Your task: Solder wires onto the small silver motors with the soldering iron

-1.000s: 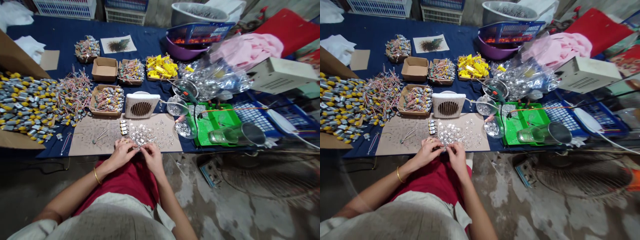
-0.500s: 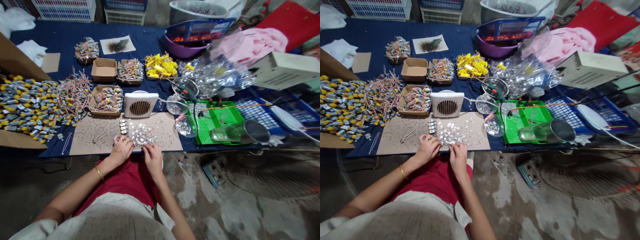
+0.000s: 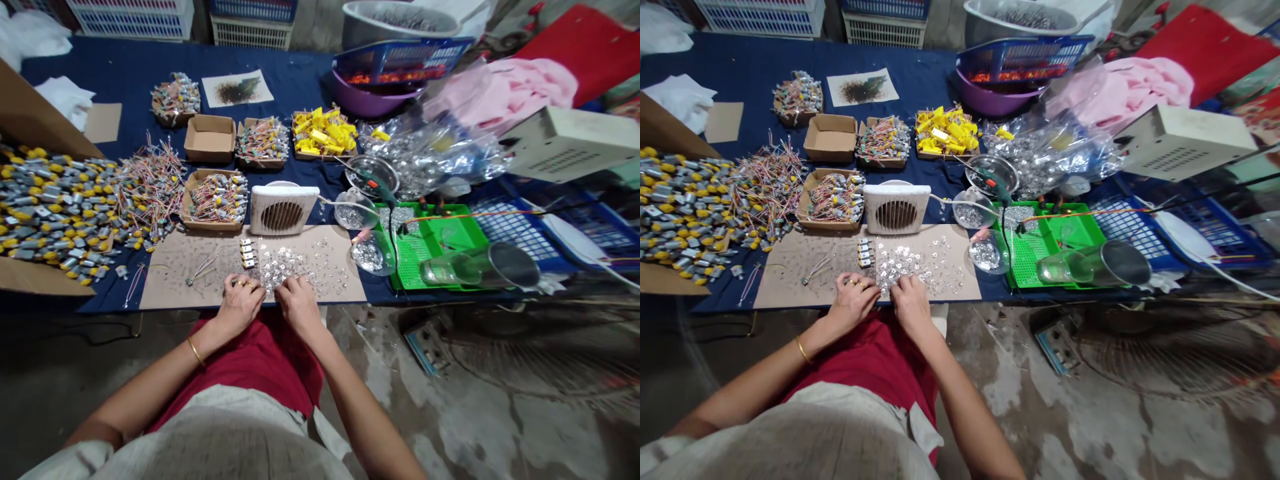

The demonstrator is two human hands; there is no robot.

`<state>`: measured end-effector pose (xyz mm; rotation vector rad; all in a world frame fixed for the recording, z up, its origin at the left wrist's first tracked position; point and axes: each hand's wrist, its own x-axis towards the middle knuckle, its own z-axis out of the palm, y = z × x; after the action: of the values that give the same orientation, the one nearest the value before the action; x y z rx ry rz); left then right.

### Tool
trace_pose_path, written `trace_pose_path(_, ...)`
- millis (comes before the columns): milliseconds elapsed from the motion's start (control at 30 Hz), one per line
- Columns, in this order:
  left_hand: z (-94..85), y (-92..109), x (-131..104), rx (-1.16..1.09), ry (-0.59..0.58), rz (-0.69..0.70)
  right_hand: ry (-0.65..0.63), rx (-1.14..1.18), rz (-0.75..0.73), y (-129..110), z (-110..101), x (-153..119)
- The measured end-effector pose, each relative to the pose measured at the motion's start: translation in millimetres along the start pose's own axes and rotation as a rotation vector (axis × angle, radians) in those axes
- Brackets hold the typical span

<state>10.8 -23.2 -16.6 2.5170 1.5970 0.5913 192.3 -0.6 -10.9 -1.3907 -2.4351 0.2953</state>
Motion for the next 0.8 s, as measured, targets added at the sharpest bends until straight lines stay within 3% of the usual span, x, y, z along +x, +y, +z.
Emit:
trace_pose_path(100,4.4,-2.1,0.2,-0.017,0.010,0.002,0.033,0.023,0.028,7.5,-3.6,-1.7)
trace_pose_path(267,8.9,-3.3,-0.2,0.000,0.044,0.051,0.130,0.080,0.160,40.6,-23.1,-17.9)
trace_pose_path(367,8.1,-4.3,-1.3,-0.023,0.073,0.055,0.117,0.117,0.190,55.0,-30.0,-31.2)
trace_pose_path(600,4.5,3.6,4.9,-0.149,0.086,-0.019,0.034,0.101,0.127,58.1,-28.8,-41.1)
trace_pose_path(800,18.9,23.7,26.5,-0.179,-0.029,0.027,0.012,0.079,0.072,61.6,-23.7,-36.4)
